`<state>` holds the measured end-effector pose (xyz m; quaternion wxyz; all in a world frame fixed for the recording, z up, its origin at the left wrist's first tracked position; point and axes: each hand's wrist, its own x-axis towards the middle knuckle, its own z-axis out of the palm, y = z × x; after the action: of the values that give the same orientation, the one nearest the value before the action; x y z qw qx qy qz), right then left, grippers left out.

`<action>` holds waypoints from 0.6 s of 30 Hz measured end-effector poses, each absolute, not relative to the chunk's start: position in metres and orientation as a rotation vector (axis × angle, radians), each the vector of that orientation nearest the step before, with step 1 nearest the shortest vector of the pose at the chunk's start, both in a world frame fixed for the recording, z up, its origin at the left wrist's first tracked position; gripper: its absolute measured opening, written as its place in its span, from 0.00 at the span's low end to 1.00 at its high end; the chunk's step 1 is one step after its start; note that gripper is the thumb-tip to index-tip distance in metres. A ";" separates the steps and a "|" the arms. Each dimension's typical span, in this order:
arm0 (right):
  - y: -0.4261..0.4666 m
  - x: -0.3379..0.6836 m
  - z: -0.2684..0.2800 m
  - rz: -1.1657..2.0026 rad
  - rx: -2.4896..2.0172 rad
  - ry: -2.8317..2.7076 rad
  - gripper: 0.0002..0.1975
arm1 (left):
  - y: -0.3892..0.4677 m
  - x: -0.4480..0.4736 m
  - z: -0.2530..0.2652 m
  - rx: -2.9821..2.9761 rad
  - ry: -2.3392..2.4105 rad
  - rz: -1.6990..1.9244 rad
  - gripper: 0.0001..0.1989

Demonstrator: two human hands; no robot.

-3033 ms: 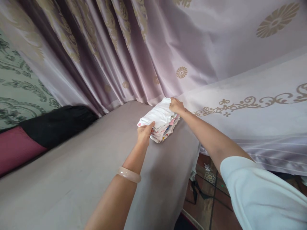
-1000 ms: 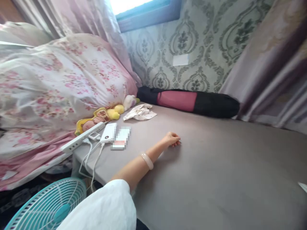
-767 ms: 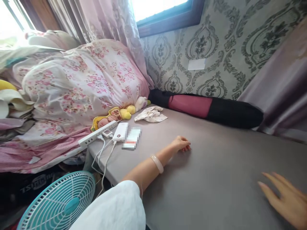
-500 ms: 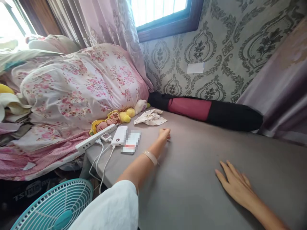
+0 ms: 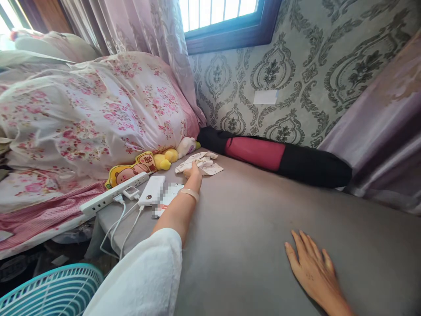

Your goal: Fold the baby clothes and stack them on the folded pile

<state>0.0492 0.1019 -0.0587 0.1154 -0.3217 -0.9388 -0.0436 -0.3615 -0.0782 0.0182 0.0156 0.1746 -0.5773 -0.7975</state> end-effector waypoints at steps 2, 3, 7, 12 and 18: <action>0.101 0.049 -0.058 -0.146 -0.951 -2.746 0.38 | -0.080 -0.368 0.019 0.778 -1.787 -2.338 0.11; 0.101 0.049 -0.058 -0.155 -0.953 -2.744 0.38 | -0.082 -0.370 0.020 0.865 -1.784 -2.272 0.11; 0.101 0.050 -0.059 -0.182 -0.941 -2.738 0.38 | -0.090 -0.375 0.023 0.886 -1.780 -2.161 0.14; 0.098 0.050 -0.057 -0.187 -0.913 -2.735 0.38 | -0.092 -0.382 0.032 0.659 -1.672 -2.310 0.10; 0.097 0.049 -0.055 -0.186 -0.910 -2.735 0.38 | -0.070 -0.384 0.047 0.385 -1.463 -2.621 0.06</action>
<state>0.0487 0.0969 -0.0551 0.1263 -0.3125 -0.9393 -0.0639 -0.3842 -0.0701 0.0465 0.0574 0.1271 -0.4826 -0.8647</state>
